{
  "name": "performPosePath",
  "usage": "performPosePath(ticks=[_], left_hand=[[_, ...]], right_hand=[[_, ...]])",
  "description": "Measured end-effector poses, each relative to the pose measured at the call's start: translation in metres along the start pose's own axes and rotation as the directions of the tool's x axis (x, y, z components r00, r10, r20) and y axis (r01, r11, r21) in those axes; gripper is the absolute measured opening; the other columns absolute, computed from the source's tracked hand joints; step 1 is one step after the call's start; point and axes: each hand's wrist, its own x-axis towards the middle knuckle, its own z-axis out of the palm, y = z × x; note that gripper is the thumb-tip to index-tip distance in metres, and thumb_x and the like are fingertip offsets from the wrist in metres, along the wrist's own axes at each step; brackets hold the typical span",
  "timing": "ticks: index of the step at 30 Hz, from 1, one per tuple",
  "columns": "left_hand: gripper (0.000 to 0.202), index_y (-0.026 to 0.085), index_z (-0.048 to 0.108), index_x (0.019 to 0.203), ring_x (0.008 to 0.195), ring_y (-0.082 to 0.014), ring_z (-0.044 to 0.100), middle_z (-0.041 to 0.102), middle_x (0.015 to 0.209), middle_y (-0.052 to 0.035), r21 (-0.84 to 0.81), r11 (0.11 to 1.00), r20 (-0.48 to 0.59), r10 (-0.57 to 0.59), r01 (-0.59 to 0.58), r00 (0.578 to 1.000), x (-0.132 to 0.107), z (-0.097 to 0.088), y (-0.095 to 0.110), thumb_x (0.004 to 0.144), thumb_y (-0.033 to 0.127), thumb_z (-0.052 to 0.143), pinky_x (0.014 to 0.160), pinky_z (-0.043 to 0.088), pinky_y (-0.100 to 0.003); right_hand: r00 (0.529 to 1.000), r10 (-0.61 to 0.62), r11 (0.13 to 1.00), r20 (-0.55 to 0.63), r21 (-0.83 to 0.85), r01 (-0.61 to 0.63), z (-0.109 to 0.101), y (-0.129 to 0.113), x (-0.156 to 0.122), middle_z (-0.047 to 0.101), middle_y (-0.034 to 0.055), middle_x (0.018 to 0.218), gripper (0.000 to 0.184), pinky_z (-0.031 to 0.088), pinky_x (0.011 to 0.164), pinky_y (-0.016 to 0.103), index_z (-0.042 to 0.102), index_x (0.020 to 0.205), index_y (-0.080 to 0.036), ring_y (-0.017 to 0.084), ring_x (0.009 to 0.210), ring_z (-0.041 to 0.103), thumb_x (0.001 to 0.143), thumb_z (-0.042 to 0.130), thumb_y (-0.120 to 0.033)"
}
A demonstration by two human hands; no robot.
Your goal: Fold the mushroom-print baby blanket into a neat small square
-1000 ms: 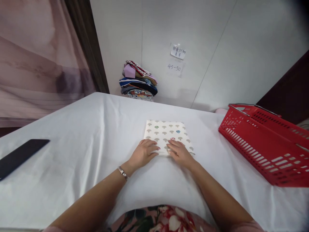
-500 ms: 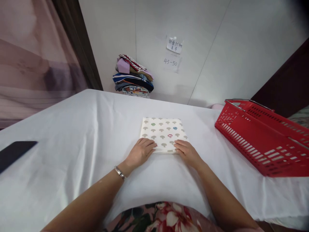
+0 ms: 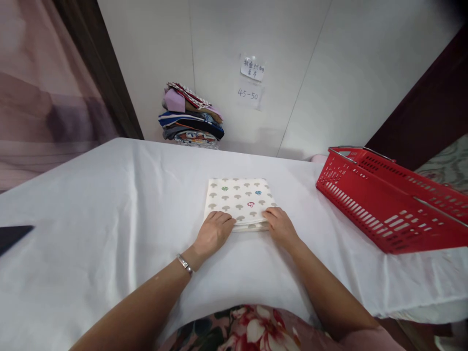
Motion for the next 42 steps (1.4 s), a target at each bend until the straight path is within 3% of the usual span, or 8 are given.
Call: performPosePath(ticks=[8, 22, 30, 42], left_hand=[[0.019, 0.019, 0.061, 0.090, 0.081, -0.0172, 0.052, 0.062, 0.083, -0.0028, -0.042, 0.999, 0.020, 0.022, -0.021, 1.000, -0.003, 0.001, -0.002, 0.088, 0.017, 0.042, 0.075, 0.041, -0.034], [0.020, 0.019, 0.061, 0.092, 0.083, -0.0180, 0.053, 0.062, 0.085, -0.0043, -0.070, 0.998, 0.018, 0.007, -0.006, 1.000, -0.007, 0.004, -0.005, 0.088, 0.019, 0.042, 0.075, 0.042, -0.035], [0.018, 0.019, 0.061, 0.094, 0.087, -0.0187, 0.053, 0.061, 0.089, -0.0049, -0.109, 0.994, 0.047, -0.013, 0.018, 0.999, -0.007, 0.002, -0.004, 0.088, 0.021, 0.043, 0.077, 0.042, -0.036], [0.021, 0.020, 0.062, 0.094, 0.086, -0.0186, 0.053, 0.062, 0.088, -0.0043, -0.097, 0.995, 0.054, 0.010, -0.005, 0.998, -0.008, 0.002, -0.004, 0.089, 0.022, 0.042, 0.075, 0.043, -0.035]], right_hand=[[1.000, 0.024, 1.000, 0.005, -0.018, -0.023, -0.006, 0.003, -0.015, 0.059, 0.0060, 0.090, 0.030, 0.044, 0.069, 0.031, 0.062, 0.088, -0.020, 0.019, 0.081, 0.051, 0.077, 0.040, -0.002], [1.000, 0.001, 0.997, -0.013, 0.075, 0.000, -0.009, 0.003, -0.022, 0.060, 0.0055, 0.091, 0.025, 0.044, 0.071, 0.030, 0.060, 0.090, -0.021, 0.018, 0.082, 0.053, 0.080, 0.042, -0.006], [0.994, 0.012, 0.993, 0.110, 0.117, -0.025, -0.018, -0.002, -0.024, 0.059, 0.0064, 0.098, 0.031, 0.043, 0.077, 0.034, 0.058, 0.099, -0.021, 0.020, 0.088, 0.052, 0.076, 0.043, -0.007], [0.999, 0.036, 0.996, 0.005, 0.085, -0.036, -0.007, 0.000, -0.031, 0.059, 0.0070, 0.101, 0.024, 0.044, 0.080, 0.036, 0.059, 0.102, -0.021, 0.021, 0.091, 0.052, 0.085, 0.044, -0.013]])
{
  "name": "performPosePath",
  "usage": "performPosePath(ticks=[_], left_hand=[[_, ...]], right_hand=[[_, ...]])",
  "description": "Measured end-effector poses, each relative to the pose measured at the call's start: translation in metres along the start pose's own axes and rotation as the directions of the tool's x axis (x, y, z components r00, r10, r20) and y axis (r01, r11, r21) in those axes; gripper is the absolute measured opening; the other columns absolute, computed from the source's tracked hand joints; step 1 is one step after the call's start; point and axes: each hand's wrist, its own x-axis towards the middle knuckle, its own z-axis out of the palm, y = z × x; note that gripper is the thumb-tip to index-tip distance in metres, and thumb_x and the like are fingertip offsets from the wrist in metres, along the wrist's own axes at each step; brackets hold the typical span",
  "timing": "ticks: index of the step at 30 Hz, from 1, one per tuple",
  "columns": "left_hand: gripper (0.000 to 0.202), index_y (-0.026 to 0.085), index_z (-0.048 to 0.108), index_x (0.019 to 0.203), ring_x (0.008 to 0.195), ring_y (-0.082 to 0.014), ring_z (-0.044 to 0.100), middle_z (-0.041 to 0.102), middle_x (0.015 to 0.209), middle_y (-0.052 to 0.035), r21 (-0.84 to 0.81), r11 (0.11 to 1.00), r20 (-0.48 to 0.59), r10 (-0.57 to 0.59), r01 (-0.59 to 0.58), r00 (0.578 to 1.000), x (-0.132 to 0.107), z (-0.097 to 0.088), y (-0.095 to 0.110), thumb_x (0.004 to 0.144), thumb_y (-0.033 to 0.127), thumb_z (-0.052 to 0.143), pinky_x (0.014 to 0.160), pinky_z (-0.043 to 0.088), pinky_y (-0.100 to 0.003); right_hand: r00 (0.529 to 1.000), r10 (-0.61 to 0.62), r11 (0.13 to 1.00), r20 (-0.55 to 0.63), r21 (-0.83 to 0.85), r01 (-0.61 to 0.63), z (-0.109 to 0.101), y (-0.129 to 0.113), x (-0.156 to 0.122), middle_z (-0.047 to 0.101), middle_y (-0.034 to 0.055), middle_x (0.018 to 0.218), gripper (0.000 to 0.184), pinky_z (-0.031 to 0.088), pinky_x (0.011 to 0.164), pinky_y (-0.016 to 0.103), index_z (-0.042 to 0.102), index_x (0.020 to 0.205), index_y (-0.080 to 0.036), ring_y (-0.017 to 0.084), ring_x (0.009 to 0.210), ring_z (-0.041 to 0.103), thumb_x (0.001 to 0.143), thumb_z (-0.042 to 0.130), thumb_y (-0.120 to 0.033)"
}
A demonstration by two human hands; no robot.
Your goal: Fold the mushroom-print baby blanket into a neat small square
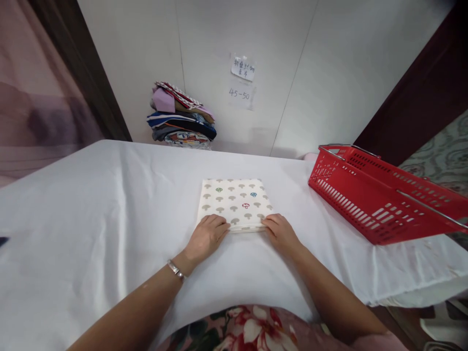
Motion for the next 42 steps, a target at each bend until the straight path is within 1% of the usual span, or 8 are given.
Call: performPosePath(ticks=[7, 11, 18, 24, 28, 31, 35, 42], left_hand=[[0.020, 0.020, 0.062, 0.090, 0.084, -0.0178, 0.053, 0.061, 0.086, -0.0036, -0.019, 1.000, -0.010, -0.008, 0.007, 1.000, -0.001, 0.002, -0.001, 0.089, 0.022, 0.042, 0.074, 0.043, -0.035], [0.021, 0.020, 0.063, 0.089, 0.083, -0.0175, 0.053, 0.061, 0.084, -0.0040, -0.024, 1.000, -0.027, 0.001, -0.001, 1.000, 0.000, 0.002, -0.001, 0.089, 0.022, 0.042, 0.074, 0.043, -0.034], [0.022, 0.018, 0.063, 0.081, 0.080, -0.0162, 0.053, 0.060, 0.079, -0.0039, -0.057, 0.998, -0.031, -0.005, 0.003, 1.000, -0.001, -0.005, 0.000, 0.089, 0.024, 0.043, 0.073, 0.044, -0.033], [0.023, 0.019, 0.061, 0.077, 0.078, -0.0150, 0.055, 0.061, 0.078, -0.0035, -0.161, 0.985, -0.106, -0.085, 0.067, 0.991, 0.015, -0.014, 0.003, 0.089, 0.025, 0.042, 0.072, 0.046, -0.032], [0.025, 0.020, 0.059, 0.106, 0.109, -0.0230, 0.051, 0.060, 0.113, -0.0088, -0.069, 0.990, -0.111, -0.134, 0.127, 0.985, 0.024, -0.007, 0.001, 0.088, 0.029, 0.045, 0.089, 0.043, -0.042], [0.036, 0.018, 0.054, 0.117, 0.122, -0.0284, 0.042, 0.052, 0.128, -0.0130, 0.045, 0.984, -0.080, -0.166, 0.170, 0.983, 0.016, 0.006, -0.006, 0.087, 0.035, 0.046, 0.097, 0.036, -0.050], [0.042, 0.017, 0.050, 0.121, 0.125, -0.0281, 0.040, 0.050, 0.131, -0.0132, 0.096, 0.980, -0.048, -0.170, 0.174, 0.984, 0.003, 0.015, -0.011, 0.088, 0.040, 0.044, 0.101, 0.033, -0.050], [0.045, 0.015, 0.050, 0.122, 0.127, -0.0282, 0.037, 0.048, 0.132, -0.0131, 0.138, 0.971, -0.015, -0.193, 0.194, 0.981, 0.001, 0.015, -0.010, 0.089, 0.043, 0.040, 0.102, 0.031, -0.049]], right_hand=[[0.999, 0.020, 1.000, 0.042, 0.006, -0.020, -0.010, -0.007, 0.007, 0.060, 0.0061, 0.093, 0.017, 0.046, 0.075, 0.035, 0.061, 0.091, -0.021, 0.020, 0.085, 0.054, 0.083, 0.047, -0.014], [0.997, -0.076, 0.993, 0.024, 0.088, 0.073, -0.018, -0.029, 0.032, 0.062, 0.0066, 0.099, 0.019, 0.045, 0.082, 0.037, 0.060, 0.097, -0.022, 0.020, 0.093, 0.055, 0.084, 0.047, -0.019], [0.958, -0.207, 0.978, 0.200, 0.016, 0.208, 0.024, -0.061, 0.048, 0.042, 0.0115, 0.137, 0.051, 0.028, 0.105, 0.046, 0.039, 0.132, -0.018, 0.025, 0.129, 0.032, 0.087, 0.047, -0.041], [0.943, -0.213, 0.974, 0.256, -0.024, 0.226, 0.042, -0.058, 0.034, 0.027, 0.0121, 0.146, 0.065, 0.021, 0.109, 0.048, 0.025, 0.141, -0.015, 0.024, 0.136, 0.018, 0.087, 0.048, -0.043], [0.945, -0.185, 0.978, 0.269, -0.046, 0.204, 0.038, -0.060, 0.035, 0.028, 0.0119, 0.146, 0.067, 0.021, 0.109, 0.049, 0.026, 0.141, -0.014, 0.026, 0.136, 0.019, 0.086, 0.050, -0.043], [0.938, -0.197, 0.974, 0.284, -0.051, 0.220, 0.034, -0.060, 0.032, 0.027, 0.0099, 0.146, 0.063, 0.021, 0.110, 0.047, 0.027, 0.140, -0.015, 0.025, 0.136, 0.019, 0.087, 0.047, -0.044], [0.941, -0.191, 0.973, 0.278, -0.074, 0.219, 0.023, -0.047, 0.017, 0.030, 0.0092, 0.145, 0.058, 0.024, 0.108, 0.047, 0.031, 0.139, -0.017, 0.024, 0.135, 0.023, 0.090, 0.042, -0.045], [0.975, -0.010, 0.977, 0.223, -0.204, 0.057, -0.002, -0.007, -0.024, 0.036, 0.0109, 0.142, 0.053, 0.028, 0.104, 0.052, 0.029, 0.140, -0.019, 0.025, 0.133, 0.028, 0.091, 0.042, -0.035]])
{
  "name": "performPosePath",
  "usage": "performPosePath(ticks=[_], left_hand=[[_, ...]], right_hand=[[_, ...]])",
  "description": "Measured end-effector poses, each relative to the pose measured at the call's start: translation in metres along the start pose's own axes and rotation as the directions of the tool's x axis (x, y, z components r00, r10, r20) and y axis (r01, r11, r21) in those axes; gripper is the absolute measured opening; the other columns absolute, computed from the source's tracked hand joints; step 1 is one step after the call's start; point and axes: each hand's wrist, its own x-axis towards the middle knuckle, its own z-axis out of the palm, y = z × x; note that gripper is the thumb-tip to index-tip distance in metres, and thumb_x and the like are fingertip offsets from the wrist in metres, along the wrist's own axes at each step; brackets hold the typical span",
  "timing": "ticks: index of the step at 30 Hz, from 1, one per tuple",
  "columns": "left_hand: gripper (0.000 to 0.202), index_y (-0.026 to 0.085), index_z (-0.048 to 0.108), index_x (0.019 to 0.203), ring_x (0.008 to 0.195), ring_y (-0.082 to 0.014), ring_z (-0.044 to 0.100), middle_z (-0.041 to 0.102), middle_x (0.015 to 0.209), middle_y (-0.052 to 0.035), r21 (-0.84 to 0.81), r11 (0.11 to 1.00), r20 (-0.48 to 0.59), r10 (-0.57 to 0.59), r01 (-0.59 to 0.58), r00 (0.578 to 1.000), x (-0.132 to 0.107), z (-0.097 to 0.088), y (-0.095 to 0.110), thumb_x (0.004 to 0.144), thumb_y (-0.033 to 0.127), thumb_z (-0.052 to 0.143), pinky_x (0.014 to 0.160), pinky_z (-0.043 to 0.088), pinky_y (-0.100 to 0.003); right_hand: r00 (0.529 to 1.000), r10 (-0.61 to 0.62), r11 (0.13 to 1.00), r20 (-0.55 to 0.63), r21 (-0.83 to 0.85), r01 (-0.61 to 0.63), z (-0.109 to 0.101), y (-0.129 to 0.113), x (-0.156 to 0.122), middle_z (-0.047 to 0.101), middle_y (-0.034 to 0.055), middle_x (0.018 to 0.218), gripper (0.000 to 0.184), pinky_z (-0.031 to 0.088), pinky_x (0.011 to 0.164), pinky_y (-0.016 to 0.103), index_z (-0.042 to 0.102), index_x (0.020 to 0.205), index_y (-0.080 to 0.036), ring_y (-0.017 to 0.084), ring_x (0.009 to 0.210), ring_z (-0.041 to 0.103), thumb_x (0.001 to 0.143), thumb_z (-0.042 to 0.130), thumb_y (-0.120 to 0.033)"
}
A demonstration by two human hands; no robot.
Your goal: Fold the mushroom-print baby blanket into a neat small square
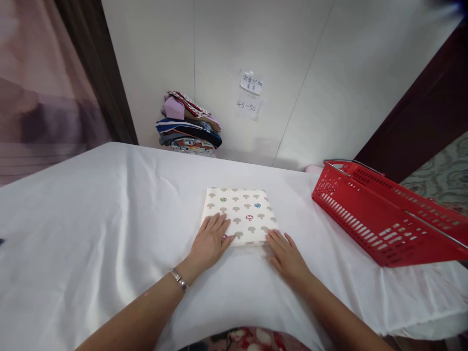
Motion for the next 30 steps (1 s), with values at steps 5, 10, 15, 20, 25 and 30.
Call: performPosePath(ticks=[5, 10, 15, 20, 25, 30], left_hand=[[0.043, 0.017, 0.053, 0.119, 0.126, -0.0283, 0.039, 0.049, 0.132, -0.0126, -0.061, 0.997, 0.056, -0.038, 0.041, 0.998, 0.006, -0.002, -0.003, 0.089, 0.044, 0.040, 0.100, 0.033, -0.050], [0.047, 0.018, 0.054, 0.118, 0.129, -0.0284, 0.034, 0.044, 0.137, -0.0118, -0.038, 0.974, 0.198, -0.211, 0.222, 0.957, 0.037, -0.014, -0.005, 0.088, 0.050, 0.036, 0.102, 0.030, -0.049], [0.056, 0.018, 0.043, 0.131, 0.137, -0.0261, 0.017, 0.026, 0.147, -0.0099, 0.009, 0.913, 0.234, -0.398, 0.407, 0.887, 0.046, -0.008, -0.016, 0.086, 0.051, 0.035, 0.108, 0.018, -0.050], [0.056, 0.021, 0.038, 0.134, 0.138, -0.0232, 0.012, 0.022, 0.149, -0.0067, -0.082, 0.869, 0.278, -0.450, 0.488, 0.849, 0.032, 0.003, -0.024, 0.087, 0.051, 0.032, 0.108, 0.020, -0.046], [0.057, 0.022, 0.038, 0.134, 0.138, -0.0235, 0.011, 0.020, 0.150, -0.0064, -0.113, 0.855, 0.313, -0.453, 0.506, 0.835, 0.036, -0.001, -0.024, 0.085, 0.051, 0.034, 0.108, 0.019, -0.047], [0.062, 0.018, 0.039, 0.134, 0.138, -0.0254, 0.010, 0.018, 0.150, -0.0082, -0.064, 0.819, 0.371, -0.511, 0.571, 0.775, 0.055, -0.009, -0.027, 0.083, 0.053, 0.037, 0.109, 0.015, -0.050]], right_hand=[[0.998, 0.065, 0.998, -0.027, 0.010, -0.065, -0.006, 0.008, -0.008, 0.040, 0.0110, 0.139, 0.048, 0.026, 0.105, 0.054, 0.033, 0.138, -0.019, 0.025, 0.132, 0.030, 0.092, 0.039, -0.032], [0.998, 0.055, 0.994, -0.010, 0.090, -0.054, -0.026, -0.003, 0.041, 0.035, 0.0100, 0.143, 0.049, 0.019, 0.108, 0.050, 0.035, 0.137, -0.020, 0.024, 0.135, 0.022, 0.093, 0.035, -0.039], [0.989, 0.127, 0.976, 0.081, 0.167, -0.139, -0.019, -0.007, 0.099, 0.025, 0.0097, 0.147, 0.052, 0.014, 0.109, 0.045, 0.036, 0.136, -0.018, 0.023, 0.137, 0.013, 0.092, 0.033, -0.045], [0.960, 0.197, 0.961, 0.198, 0.156, -0.230, 0.005, 0.001, 0.111, 0.024, 0.0097, 0.148, 0.051, 0.011, 0.108, 0.044, 0.038, 0.133, -0.017, 0.023, 0.137, 0.013, 0.090, 0.034, -0.045], [0.948, 0.216, 0.956, 0.234, 0.146, -0.254, 0.007, 0.001, 0.107, 0.019, 0.0080, 0.150, 0.055, 0.007, 0.109, 0.042, 0.033, 0.137, -0.019, 0.021, 0.138, 0.008, 0.090, 0.030, -0.047], [0.944, 0.221, 0.955, 0.244, 0.140, -0.260, 0.008, 0.001, 0.108, 0.018, 0.0093, 0.150, 0.057, 0.007, 0.109, 0.042, 0.033, 0.138, -0.017, 0.023, 0.138, 0.010, 0.090, 0.029, -0.049]])
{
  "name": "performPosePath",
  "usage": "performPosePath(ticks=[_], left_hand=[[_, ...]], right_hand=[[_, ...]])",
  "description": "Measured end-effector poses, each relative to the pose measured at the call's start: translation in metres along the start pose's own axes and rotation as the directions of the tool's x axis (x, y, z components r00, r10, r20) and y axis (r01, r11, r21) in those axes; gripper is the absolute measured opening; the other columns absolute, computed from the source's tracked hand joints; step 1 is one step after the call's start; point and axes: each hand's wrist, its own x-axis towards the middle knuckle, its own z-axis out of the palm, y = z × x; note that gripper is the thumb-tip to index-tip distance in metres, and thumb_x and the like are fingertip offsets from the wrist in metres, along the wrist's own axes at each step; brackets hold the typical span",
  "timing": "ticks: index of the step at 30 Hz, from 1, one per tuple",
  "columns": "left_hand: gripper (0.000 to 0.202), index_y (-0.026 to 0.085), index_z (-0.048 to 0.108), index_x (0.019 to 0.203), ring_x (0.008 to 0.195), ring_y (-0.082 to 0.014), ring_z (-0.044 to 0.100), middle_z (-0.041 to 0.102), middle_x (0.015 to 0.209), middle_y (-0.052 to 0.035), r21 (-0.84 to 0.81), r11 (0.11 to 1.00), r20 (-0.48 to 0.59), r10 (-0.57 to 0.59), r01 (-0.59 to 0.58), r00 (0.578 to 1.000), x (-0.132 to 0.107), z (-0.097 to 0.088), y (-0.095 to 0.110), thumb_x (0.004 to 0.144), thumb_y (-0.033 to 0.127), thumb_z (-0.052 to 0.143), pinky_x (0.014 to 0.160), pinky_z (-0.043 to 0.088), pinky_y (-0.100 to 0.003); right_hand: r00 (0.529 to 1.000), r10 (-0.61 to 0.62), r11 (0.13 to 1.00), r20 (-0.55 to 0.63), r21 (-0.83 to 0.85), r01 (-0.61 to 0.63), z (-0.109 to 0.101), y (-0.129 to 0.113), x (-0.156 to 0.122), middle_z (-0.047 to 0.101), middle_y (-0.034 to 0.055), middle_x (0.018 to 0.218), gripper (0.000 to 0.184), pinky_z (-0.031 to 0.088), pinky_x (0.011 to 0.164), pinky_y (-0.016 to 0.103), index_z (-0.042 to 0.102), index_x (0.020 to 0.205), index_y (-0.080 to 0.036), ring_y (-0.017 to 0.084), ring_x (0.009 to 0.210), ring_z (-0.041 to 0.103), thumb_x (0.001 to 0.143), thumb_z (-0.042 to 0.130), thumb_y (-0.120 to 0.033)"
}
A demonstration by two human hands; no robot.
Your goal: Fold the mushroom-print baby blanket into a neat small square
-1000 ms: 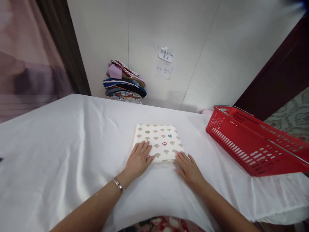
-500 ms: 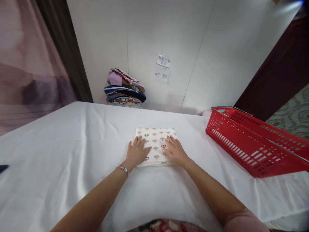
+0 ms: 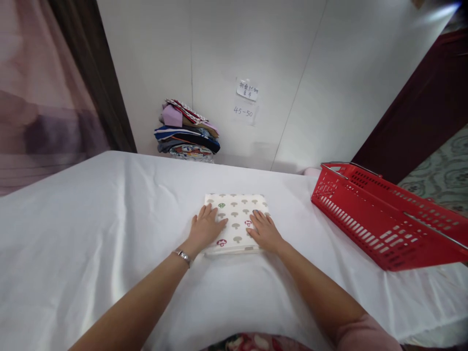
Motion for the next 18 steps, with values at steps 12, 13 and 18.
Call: performPosePath(ticks=[12, 13, 18], left_hand=[[0.059, 0.019, 0.033, 0.136, 0.133, -0.0247, 0.027, 0.020, 0.149, -0.0107, -0.119, 0.992, -0.168, -0.051, 0.031, 0.984, 0.000, 0.019, -0.016, 0.086, 0.050, 0.032, 0.108, 0.020, -0.044], [0.060, 0.017, 0.032, 0.137, 0.133, -0.0255, 0.028, 0.021, 0.149, -0.0125, -0.121, 0.992, -0.178, -0.065, 0.044, 0.982, 0.000, 0.018, -0.016, 0.086, 0.050, 0.033, 0.107, 0.021, -0.044], [0.065, 0.010, 0.028, 0.137, 0.128, -0.0285, 0.035, 0.030, 0.144, -0.0164, -0.140, 0.987, -0.201, -0.103, 0.075, 0.974, 0.004, 0.011, -0.012, 0.085, 0.047, 0.038, 0.103, 0.030, -0.040]], right_hand=[[0.993, 0.102, 0.967, -0.067, 0.241, -0.083, -0.002, 0.010, 0.007, 0.025, 0.0095, 0.147, 0.052, 0.013, 0.110, 0.039, 0.044, 0.131, -0.018, 0.021, 0.137, 0.016, 0.084, 0.046, -0.040], [0.984, 0.153, 0.947, -0.093, 0.298, -0.119, -0.002, 0.014, 0.009, 0.025, 0.0096, 0.147, 0.054, 0.014, 0.111, 0.038, 0.044, 0.131, -0.017, 0.022, 0.137, 0.016, 0.083, 0.048, -0.039], [0.894, 0.448, 0.663, -0.006, 0.673, -0.328, -0.008, 0.037, 0.017, 0.036, 0.0070, 0.142, 0.067, 0.029, 0.107, 0.036, 0.034, 0.138, -0.022, 0.023, 0.130, 0.034, 0.077, 0.056, -0.037]])
